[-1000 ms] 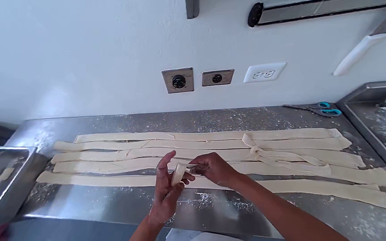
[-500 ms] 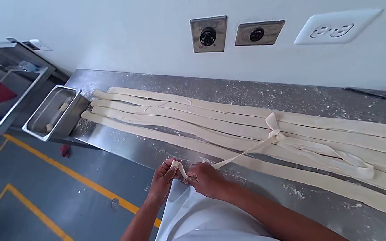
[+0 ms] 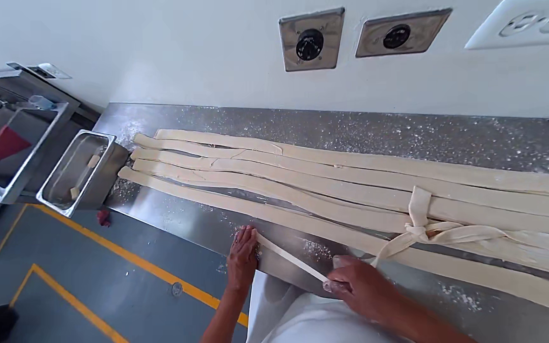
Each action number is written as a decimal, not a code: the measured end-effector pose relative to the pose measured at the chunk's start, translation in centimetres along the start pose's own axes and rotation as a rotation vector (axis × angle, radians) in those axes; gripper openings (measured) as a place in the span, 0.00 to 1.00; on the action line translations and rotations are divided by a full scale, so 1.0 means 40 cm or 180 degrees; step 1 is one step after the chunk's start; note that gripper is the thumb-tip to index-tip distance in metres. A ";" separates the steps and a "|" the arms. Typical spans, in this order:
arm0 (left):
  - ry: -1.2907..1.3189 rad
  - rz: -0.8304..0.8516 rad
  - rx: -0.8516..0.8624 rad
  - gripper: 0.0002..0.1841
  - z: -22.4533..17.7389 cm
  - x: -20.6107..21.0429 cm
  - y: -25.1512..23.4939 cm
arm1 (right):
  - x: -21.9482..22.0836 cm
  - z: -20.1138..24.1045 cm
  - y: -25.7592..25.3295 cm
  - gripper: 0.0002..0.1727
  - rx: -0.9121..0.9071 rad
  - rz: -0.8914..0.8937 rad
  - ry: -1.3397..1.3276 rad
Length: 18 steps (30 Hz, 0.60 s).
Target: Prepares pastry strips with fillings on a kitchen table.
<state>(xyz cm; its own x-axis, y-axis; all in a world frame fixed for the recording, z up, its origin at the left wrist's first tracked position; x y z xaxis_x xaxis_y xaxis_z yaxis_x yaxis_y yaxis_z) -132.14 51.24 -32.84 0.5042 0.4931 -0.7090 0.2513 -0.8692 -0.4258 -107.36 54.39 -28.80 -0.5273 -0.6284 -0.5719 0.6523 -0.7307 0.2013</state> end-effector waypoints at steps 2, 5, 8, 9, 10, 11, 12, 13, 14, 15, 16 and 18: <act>0.0041 0.0193 0.0045 0.16 -0.025 0.009 0.020 | 0.006 0.002 0.025 0.16 -0.0194 -0.0007 0.0117; 0.0183 0.0189 -0.0399 0.15 -0.011 0.003 -0.007 | 0.028 0.025 0.024 0.13 -0.0633 0.0250 0.0028; 0.0134 0.0095 -0.0738 0.18 0.021 -0.005 -0.014 | 0.053 0.044 0.011 0.11 -0.0804 0.0585 -0.0090; 0.0083 0.0162 -0.0741 0.22 0.025 -0.002 -0.015 | 0.061 0.050 0.007 0.11 -0.0879 0.0590 -0.0113; 0.0054 0.0193 -0.0661 0.23 0.022 0.003 -0.015 | 0.072 0.056 0.003 0.10 -0.0927 0.0632 -0.0155; 0.0045 0.0207 -0.0534 0.21 0.011 0.010 -0.013 | 0.084 0.062 0.000 0.10 -0.0979 0.0691 -0.0214; 0.0048 0.0204 -0.0414 0.18 -0.002 0.017 -0.013 | 0.095 0.070 -0.004 0.10 -0.1061 0.0712 -0.0271; 0.0041 0.0163 -0.0321 0.16 -0.015 0.024 -0.015 | 0.104 0.078 -0.007 0.10 -0.1125 0.0740 -0.0329; 0.0033 0.0093 -0.0265 0.14 -0.021 0.028 -0.020 | 0.110 0.088 -0.008 0.11 -0.1176 0.0768 -0.0392; 0.0005 0.0019 -0.0253 0.12 -0.021 0.029 -0.026 | 0.109 0.099 -0.008 0.12 -0.1208 0.0793 -0.0426; -0.0056 -0.0038 -0.0260 0.11 -0.016 0.027 -0.033 | 0.101 0.109 -0.007 0.14 -0.1222 0.0780 -0.0410; -0.0124 0.0075 -0.0128 0.13 -0.017 0.030 -0.033 | 0.073 0.116 0.003 0.14 -0.1203 0.0645 -0.0300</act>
<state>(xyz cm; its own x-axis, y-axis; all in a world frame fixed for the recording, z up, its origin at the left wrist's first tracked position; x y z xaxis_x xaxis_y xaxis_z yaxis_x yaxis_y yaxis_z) -131.32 52.95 -32.75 0.4781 0.4728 -0.7402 0.2732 -0.8810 -0.3863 -111.36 51.24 -26.78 -0.4042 -0.7834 -0.4722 0.8918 -0.4522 -0.0131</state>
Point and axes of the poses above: each hand's wrist, its own y-axis away from the middle knuckle, its own x-axis out of the palm, z = x × y, the point moved 8 cm from there along -y, towards the middle knuckle, and after that the axes turned 8 degrees about -z, right-handed, at the moved point
